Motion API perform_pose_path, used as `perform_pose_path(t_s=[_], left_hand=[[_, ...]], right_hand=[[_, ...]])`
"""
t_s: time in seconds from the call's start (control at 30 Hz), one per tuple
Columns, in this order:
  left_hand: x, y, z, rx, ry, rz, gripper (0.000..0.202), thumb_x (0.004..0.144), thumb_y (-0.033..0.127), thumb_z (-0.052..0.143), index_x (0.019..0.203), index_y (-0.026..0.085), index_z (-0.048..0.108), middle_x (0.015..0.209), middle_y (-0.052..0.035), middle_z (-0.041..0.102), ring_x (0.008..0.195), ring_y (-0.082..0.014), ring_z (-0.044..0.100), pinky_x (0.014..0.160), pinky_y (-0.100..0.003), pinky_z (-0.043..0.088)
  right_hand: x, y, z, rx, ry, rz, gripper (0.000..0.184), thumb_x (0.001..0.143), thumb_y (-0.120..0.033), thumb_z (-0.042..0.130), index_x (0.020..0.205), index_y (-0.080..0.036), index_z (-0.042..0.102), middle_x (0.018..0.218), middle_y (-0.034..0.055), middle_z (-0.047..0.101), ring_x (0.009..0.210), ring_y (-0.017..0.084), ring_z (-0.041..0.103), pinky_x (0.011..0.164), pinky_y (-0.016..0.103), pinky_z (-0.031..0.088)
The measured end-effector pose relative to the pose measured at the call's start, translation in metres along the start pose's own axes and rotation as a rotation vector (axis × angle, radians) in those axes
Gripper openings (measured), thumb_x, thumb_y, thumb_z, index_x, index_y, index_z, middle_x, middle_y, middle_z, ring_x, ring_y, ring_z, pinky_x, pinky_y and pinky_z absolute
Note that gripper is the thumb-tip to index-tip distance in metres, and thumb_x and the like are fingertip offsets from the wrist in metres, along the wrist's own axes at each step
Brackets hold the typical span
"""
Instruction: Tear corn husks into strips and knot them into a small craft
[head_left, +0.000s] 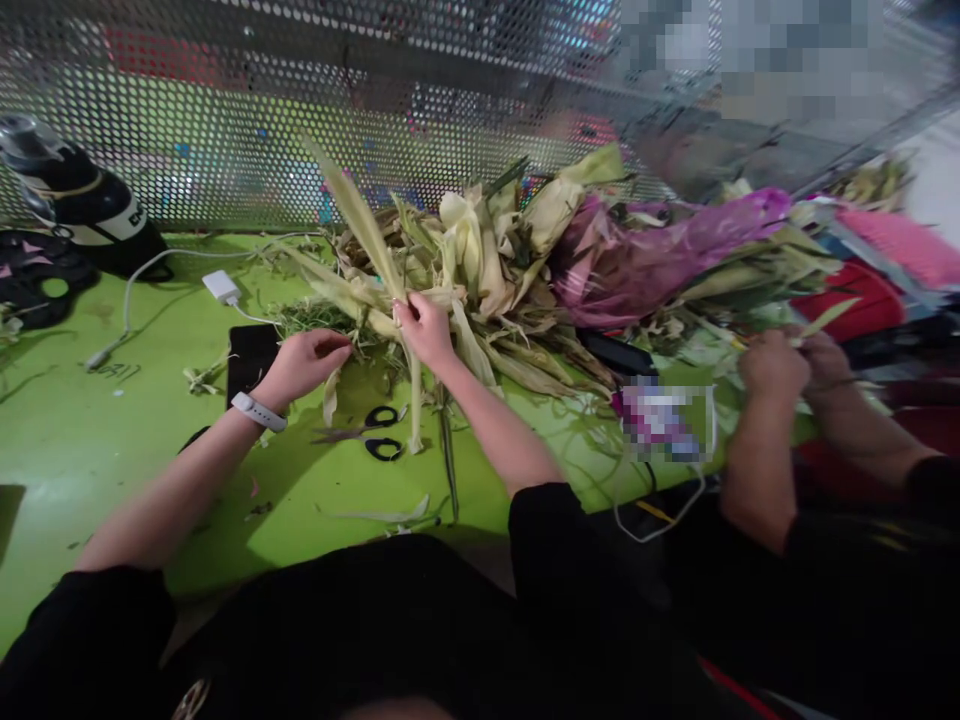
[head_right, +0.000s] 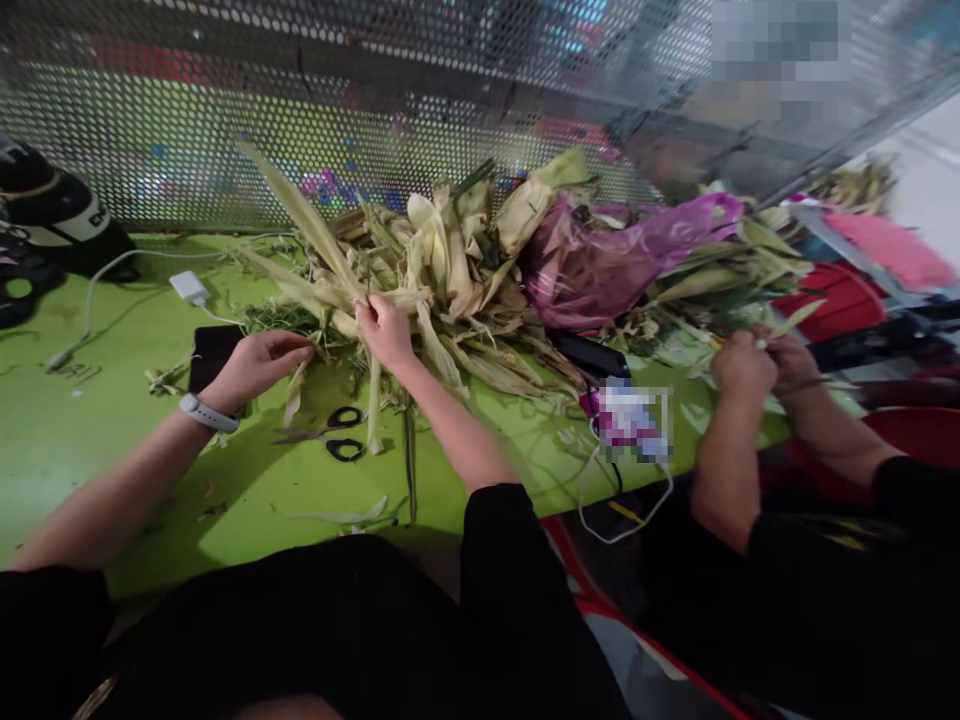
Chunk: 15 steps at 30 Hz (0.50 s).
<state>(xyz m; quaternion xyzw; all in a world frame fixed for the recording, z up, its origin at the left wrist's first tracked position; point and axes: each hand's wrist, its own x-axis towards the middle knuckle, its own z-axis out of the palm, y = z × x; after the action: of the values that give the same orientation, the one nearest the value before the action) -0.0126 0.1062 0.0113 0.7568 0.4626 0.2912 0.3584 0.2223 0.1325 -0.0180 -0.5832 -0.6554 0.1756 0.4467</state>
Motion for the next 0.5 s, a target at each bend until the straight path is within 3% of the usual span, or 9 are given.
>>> perform_pose_path(t_s=[0.13, 0.23, 0.3, 0.37, 0.5], left_hand=[[0.022, 0.009, 0.009, -0.044, -0.052, -0.072, 0.038, 0.088, 0.053, 0.059, 0.087, 0.017, 0.073, 0.082, -0.0093, 0.074, 0.075, -0.0218, 0.069, 0.068, -0.032, 0.053], [0.035, 0.022, 0.023, -0.251, -0.013, -0.195, 0.048, 0.091, 0.059, 0.052, 0.084, 0.014, 0.068, 0.080, -0.0115, 0.071, 0.070, -0.0202, 0.067, 0.061, -0.031, 0.053], [0.040, 0.032, 0.035, -0.395, 0.004, -0.215, 0.042, 0.090, 0.052, 0.060, 0.105, 0.013, 0.065, 0.090, -0.0118, 0.071, 0.076, -0.0201, 0.068, 0.062, -0.030, 0.054], [0.045, 0.039, 0.045, -0.558, 0.032, -0.258, 0.050, 0.090, 0.035, 0.062, 0.134, 0.016, 0.048, 0.097, -0.0100, 0.071, 0.080, -0.0198, 0.069, 0.065, -0.030, 0.056], [0.056, 0.041, 0.052, -0.663, 0.188, -0.193, 0.084, 0.083, 0.020, 0.066, 0.153, 0.022, 0.019, 0.122, -0.0117, 0.066, 0.100, -0.0203, 0.069, 0.080, -0.031, 0.057]], right_hand=[[0.003, -0.006, -0.004, 0.415, 0.061, 0.045, 0.028, 0.090, -0.049, 0.057, 0.084, -0.022, 0.060, 0.086, 0.0011, 0.071, 0.081, 0.015, 0.065, 0.079, 0.027, 0.050], [0.000, -0.017, -0.003, 0.605, 0.103, 0.074, 0.027, 0.084, -0.049, 0.064, 0.092, -0.023, 0.060, 0.093, 0.0013, 0.071, 0.090, 0.015, 0.067, 0.088, 0.028, 0.052], [-0.004, -0.023, 0.000, 0.729, 0.123, 0.077, 0.027, 0.082, -0.045, 0.066, 0.097, -0.023, 0.058, 0.096, 0.0010, 0.071, 0.091, 0.015, 0.068, 0.091, 0.030, 0.053], [-0.008, -0.026, 0.004, 0.817, 0.119, 0.054, 0.023, 0.081, -0.039, 0.065, 0.096, -0.024, 0.056, 0.097, 0.0009, 0.070, 0.090, 0.015, 0.068, 0.091, 0.032, 0.053], [-0.012, -0.024, 0.006, 0.831, 0.059, 0.027, 0.009, 0.077, -0.028, 0.058, 0.083, -0.022, 0.055, 0.090, 0.0008, 0.069, 0.088, 0.015, 0.067, 0.089, 0.031, 0.054]])
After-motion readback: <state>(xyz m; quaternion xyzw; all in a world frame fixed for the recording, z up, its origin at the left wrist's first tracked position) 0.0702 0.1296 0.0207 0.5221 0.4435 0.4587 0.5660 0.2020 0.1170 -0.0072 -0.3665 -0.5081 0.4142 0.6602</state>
